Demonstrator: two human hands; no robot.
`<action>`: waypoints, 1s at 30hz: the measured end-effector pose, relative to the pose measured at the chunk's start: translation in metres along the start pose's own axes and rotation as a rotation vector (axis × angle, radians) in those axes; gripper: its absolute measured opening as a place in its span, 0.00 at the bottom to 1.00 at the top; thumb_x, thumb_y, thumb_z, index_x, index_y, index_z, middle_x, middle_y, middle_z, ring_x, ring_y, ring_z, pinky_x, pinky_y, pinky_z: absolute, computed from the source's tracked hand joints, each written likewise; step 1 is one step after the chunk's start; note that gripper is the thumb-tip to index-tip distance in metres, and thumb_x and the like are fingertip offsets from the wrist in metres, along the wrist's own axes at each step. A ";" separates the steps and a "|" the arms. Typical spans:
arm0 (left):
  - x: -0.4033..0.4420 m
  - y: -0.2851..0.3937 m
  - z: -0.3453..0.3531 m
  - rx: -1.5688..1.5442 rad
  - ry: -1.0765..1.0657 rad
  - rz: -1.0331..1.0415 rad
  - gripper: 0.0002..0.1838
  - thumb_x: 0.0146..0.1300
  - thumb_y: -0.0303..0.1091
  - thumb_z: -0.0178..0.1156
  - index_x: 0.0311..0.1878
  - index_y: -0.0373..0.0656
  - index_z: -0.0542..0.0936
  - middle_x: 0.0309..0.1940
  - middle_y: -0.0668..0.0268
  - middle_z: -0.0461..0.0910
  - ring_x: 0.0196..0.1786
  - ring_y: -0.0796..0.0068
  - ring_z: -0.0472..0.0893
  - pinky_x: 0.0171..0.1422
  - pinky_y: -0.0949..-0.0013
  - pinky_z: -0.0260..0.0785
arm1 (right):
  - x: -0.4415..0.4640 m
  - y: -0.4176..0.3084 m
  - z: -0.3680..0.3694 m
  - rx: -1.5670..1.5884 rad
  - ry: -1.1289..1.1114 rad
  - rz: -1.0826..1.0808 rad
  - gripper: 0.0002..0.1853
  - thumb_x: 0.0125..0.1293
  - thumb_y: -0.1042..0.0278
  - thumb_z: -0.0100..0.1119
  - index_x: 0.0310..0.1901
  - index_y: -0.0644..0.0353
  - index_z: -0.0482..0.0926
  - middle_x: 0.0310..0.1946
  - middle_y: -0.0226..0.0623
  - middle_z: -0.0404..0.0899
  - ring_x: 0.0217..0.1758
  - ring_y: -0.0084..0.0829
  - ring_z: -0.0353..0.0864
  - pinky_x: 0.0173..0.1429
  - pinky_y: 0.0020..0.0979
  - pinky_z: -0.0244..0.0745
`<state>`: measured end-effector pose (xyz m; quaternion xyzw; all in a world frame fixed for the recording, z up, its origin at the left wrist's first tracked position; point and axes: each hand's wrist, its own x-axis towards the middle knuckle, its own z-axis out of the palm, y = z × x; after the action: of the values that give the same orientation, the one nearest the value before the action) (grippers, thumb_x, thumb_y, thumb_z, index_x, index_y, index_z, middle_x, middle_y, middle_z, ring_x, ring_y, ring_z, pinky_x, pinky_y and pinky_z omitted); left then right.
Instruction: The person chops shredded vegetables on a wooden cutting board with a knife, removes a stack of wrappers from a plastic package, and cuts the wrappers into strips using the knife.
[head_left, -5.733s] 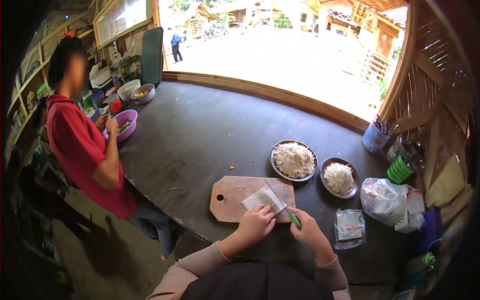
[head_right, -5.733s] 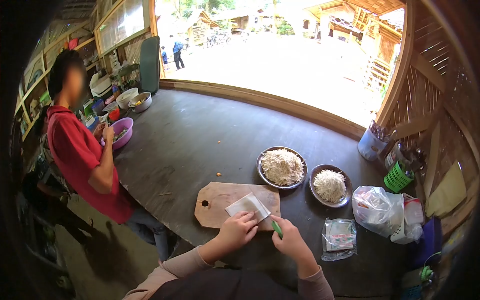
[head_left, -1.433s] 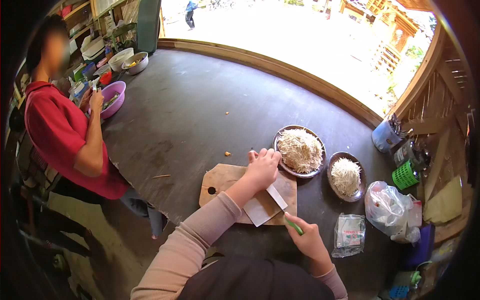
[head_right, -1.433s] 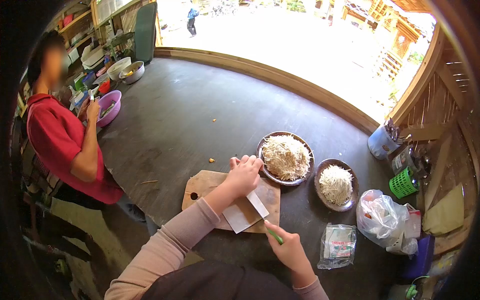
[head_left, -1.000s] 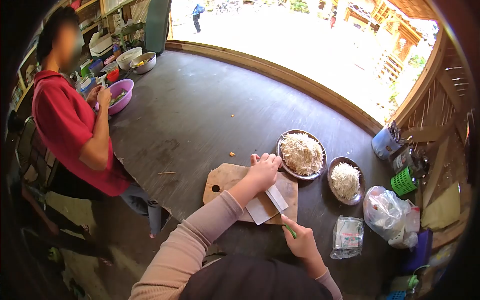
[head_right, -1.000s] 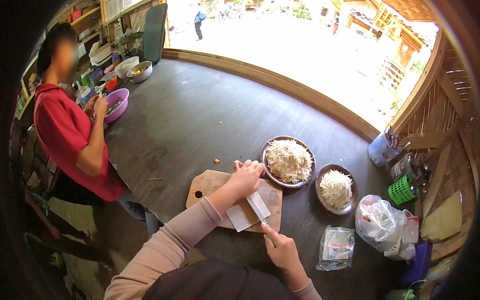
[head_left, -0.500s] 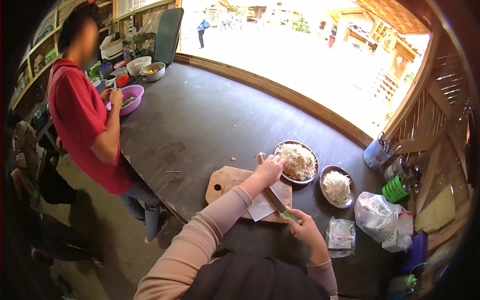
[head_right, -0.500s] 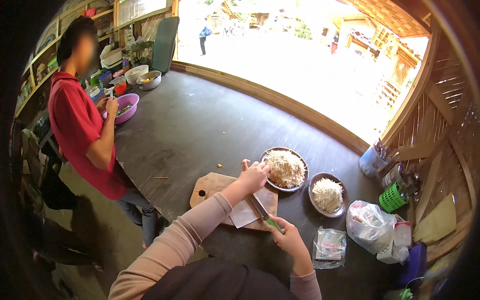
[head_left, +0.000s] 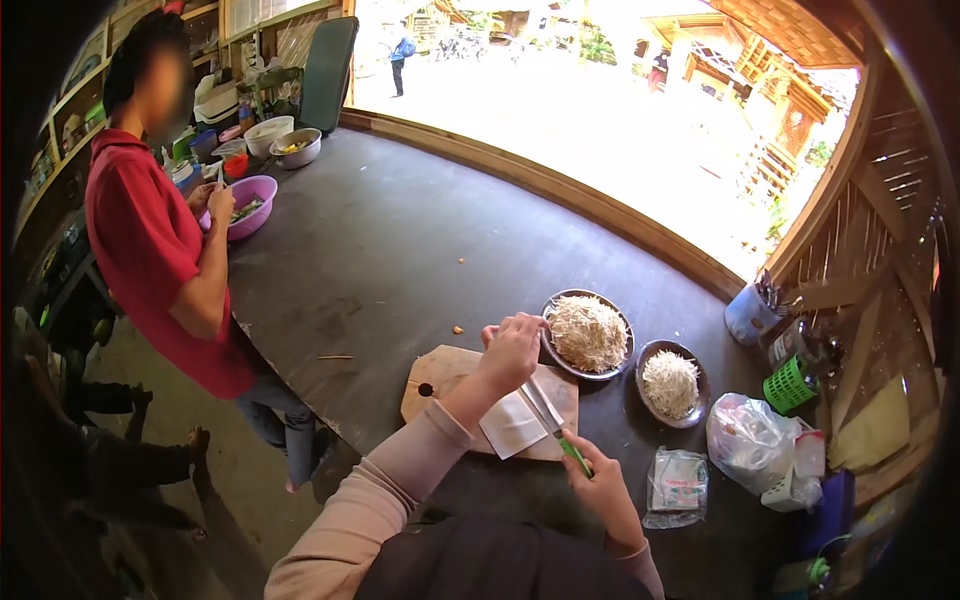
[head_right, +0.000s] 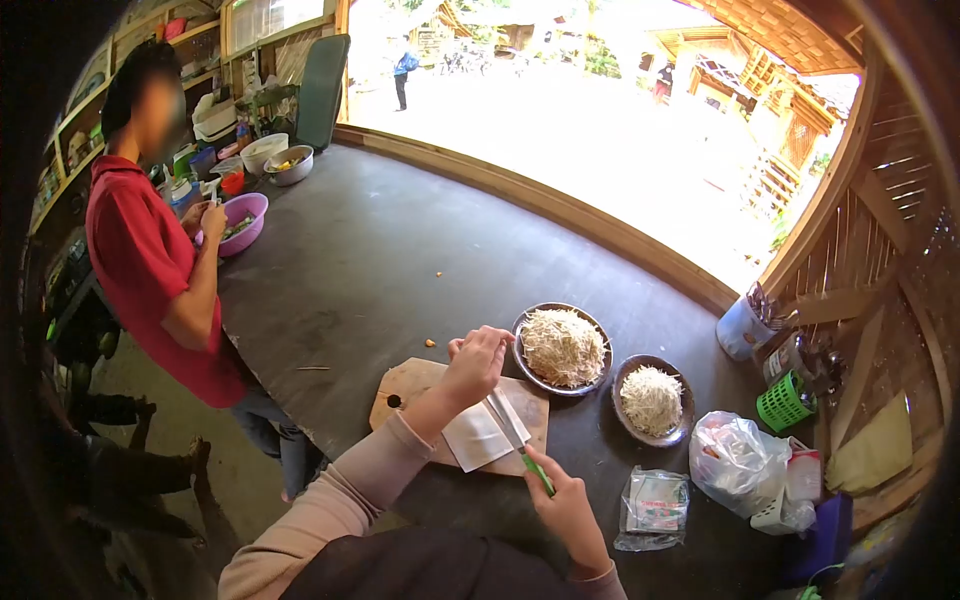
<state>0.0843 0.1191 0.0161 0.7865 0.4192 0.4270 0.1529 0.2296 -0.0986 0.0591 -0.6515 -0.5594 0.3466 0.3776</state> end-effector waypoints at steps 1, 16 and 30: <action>0.000 0.002 -0.005 -0.058 -0.050 -0.029 0.13 0.70 0.30 0.49 0.55 0.51 0.77 0.47 0.68 0.78 0.54 0.65 0.76 0.57 0.55 0.55 | -0.003 -0.007 0.000 -0.010 -0.033 0.007 0.21 0.69 0.70 0.62 0.63 0.55 0.78 0.40 0.54 0.86 0.40 0.20 0.85 0.42 0.29 0.77; -0.007 -0.006 -0.001 0.095 -0.296 -0.013 0.20 0.65 0.28 0.51 0.60 0.50 0.75 0.49 0.66 0.80 0.54 0.65 0.80 0.62 0.47 0.56 | -0.005 0.000 0.013 -0.127 -0.085 -0.124 0.21 0.68 0.73 0.63 0.63 0.56 0.79 0.32 0.55 0.83 0.33 0.16 0.82 0.39 0.27 0.76; -0.006 -0.009 0.002 0.224 -0.305 0.025 0.16 0.68 0.28 0.51 0.57 0.53 0.76 0.46 0.69 0.83 0.53 0.69 0.82 0.64 0.45 0.57 | -0.003 0.012 0.015 -0.077 -0.065 -0.178 0.22 0.68 0.72 0.63 0.64 0.50 0.78 0.31 0.58 0.81 0.27 0.42 0.87 0.35 0.32 0.77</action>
<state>0.0797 0.1196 0.0059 0.8594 0.4261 0.2554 0.1207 0.2213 -0.1014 0.0418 -0.6017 -0.6400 0.3108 0.3631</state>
